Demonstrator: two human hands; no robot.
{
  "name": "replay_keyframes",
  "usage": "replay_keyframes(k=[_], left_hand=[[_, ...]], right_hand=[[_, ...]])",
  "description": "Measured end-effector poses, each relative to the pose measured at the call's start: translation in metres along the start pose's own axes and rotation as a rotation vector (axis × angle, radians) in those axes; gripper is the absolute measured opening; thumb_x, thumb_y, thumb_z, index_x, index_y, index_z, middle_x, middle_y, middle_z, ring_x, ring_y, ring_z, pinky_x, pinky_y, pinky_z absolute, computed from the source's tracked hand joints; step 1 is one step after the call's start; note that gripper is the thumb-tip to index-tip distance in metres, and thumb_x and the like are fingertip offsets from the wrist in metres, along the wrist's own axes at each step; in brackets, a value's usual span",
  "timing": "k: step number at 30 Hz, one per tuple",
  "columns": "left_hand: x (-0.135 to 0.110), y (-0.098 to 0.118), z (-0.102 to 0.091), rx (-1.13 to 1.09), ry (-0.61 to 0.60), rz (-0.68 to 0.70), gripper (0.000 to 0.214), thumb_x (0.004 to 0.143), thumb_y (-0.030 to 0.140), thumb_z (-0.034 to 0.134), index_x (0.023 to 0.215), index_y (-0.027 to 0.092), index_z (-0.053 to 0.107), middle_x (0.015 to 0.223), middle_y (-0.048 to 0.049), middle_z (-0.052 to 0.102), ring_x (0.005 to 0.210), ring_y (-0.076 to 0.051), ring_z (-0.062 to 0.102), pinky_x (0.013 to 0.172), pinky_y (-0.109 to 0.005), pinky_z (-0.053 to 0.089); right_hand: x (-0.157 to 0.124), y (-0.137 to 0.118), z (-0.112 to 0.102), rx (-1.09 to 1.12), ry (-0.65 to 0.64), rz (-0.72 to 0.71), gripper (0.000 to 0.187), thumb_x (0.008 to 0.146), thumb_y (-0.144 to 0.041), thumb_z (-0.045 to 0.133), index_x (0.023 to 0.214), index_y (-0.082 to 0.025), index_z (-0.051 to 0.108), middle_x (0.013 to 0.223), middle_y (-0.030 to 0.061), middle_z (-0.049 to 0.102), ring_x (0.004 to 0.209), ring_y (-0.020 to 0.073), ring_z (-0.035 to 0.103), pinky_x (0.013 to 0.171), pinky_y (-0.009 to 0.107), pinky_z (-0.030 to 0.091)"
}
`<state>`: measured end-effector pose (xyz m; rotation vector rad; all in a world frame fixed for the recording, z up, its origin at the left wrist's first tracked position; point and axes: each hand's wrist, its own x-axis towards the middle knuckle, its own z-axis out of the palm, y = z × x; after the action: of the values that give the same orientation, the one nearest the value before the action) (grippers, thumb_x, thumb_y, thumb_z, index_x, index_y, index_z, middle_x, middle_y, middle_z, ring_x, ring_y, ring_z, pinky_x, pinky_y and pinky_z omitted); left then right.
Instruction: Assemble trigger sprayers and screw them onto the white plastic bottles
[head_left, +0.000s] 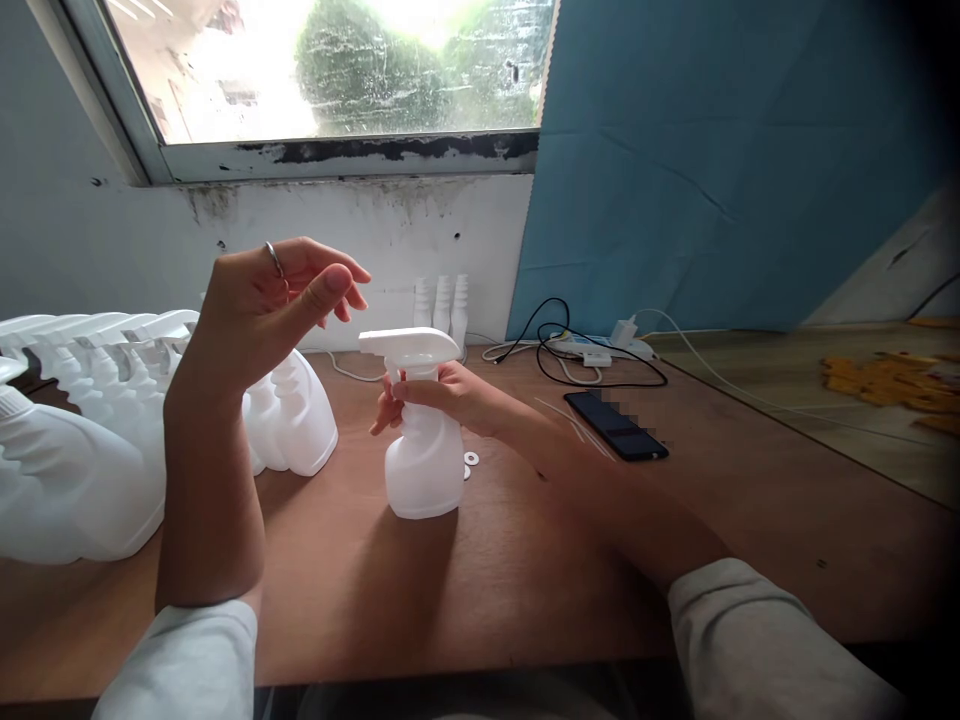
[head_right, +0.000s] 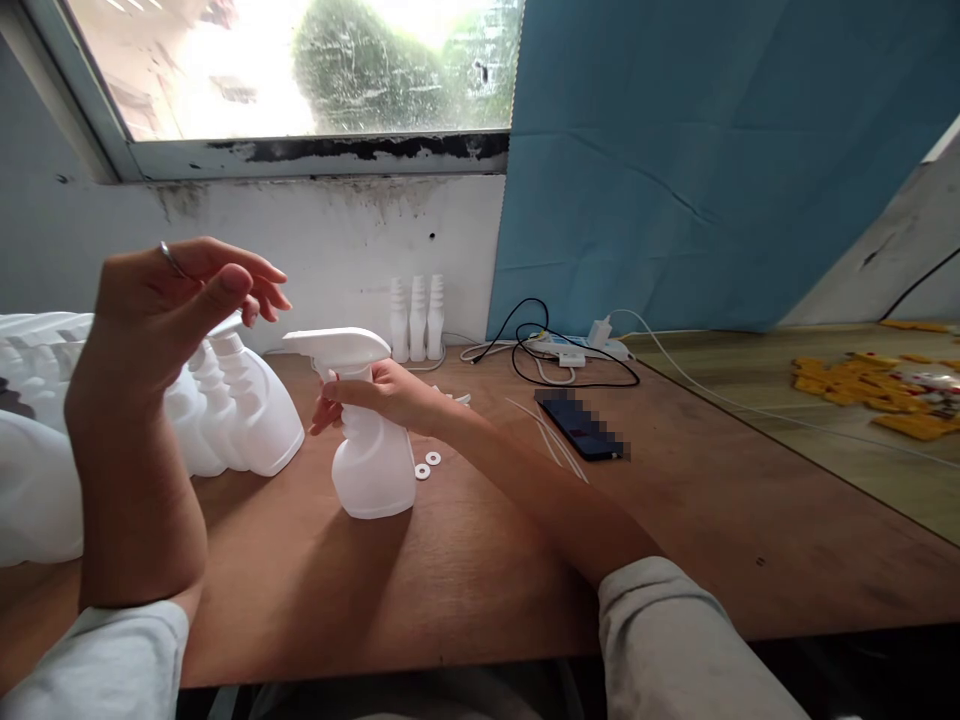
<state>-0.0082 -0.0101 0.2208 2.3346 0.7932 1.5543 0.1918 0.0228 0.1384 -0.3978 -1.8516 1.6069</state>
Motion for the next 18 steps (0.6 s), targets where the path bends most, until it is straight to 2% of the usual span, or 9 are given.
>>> replay_keyframes(k=[2,6,12,18], left_hand=[[-0.0010,0.0036,0.0019,0.004,0.005,-0.009,0.016,0.088,0.034,0.067,0.091,0.019,0.072,0.078,0.0016,0.068,0.070,-0.009,0.060,0.063,-0.029,0.044],[-0.0015,0.0049,0.0033,0.013,-0.011,-0.030,0.015,0.088,0.036,0.066,0.089,0.022,0.072,0.077,0.0003,0.067,0.069,-0.011,0.060,0.064,-0.030,0.047],[-0.0004,-0.0002,0.0006,0.145,-0.071,-0.004,0.028,0.089,0.052,0.058,0.091,0.027,0.070,0.083,-0.0024,0.070,0.078,-0.017,0.066,0.065,-0.033,0.051],[-0.0007,0.0006,-0.0002,0.163,-0.075,-0.018,0.024,0.088,0.050,0.060,0.089,0.028,0.070,0.083,-0.0011,0.070,0.078,-0.017,0.068,0.066,-0.034,0.052]], right_hand=[[0.0004,0.0022,0.0004,-0.012,0.024,-0.015,0.020,0.086,-0.034,0.063,0.081,-0.014,0.061,0.076,0.0044,0.068,0.073,0.0146,0.065,0.071,0.026,0.050],[0.0004,0.0015,0.0013,0.007,0.019,-0.011,0.016,0.086,-0.030,0.062,0.094,-0.017,0.060,0.069,-0.0009,0.061,0.066,0.0140,0.063,0.065,0.027,0.050],[0.0004,0.0011,0.0038,0.035,0.020,-0.015,0.020,0.084,-0.034,0.065,0.081,-0.016,0.057,0.065,-0.0035,0.052,0.062,0.0128,0.061,0.064,0.026,0.049],[0.0002,0.0011,0.0051,0.016,0.036,-0.033,0.022,0.084,-0.035,0.065,0.079,-0.016,0.056,0.063,-0.0036,0.052,0.060,0.0121,0.060,0.065,0.026,0.048]])
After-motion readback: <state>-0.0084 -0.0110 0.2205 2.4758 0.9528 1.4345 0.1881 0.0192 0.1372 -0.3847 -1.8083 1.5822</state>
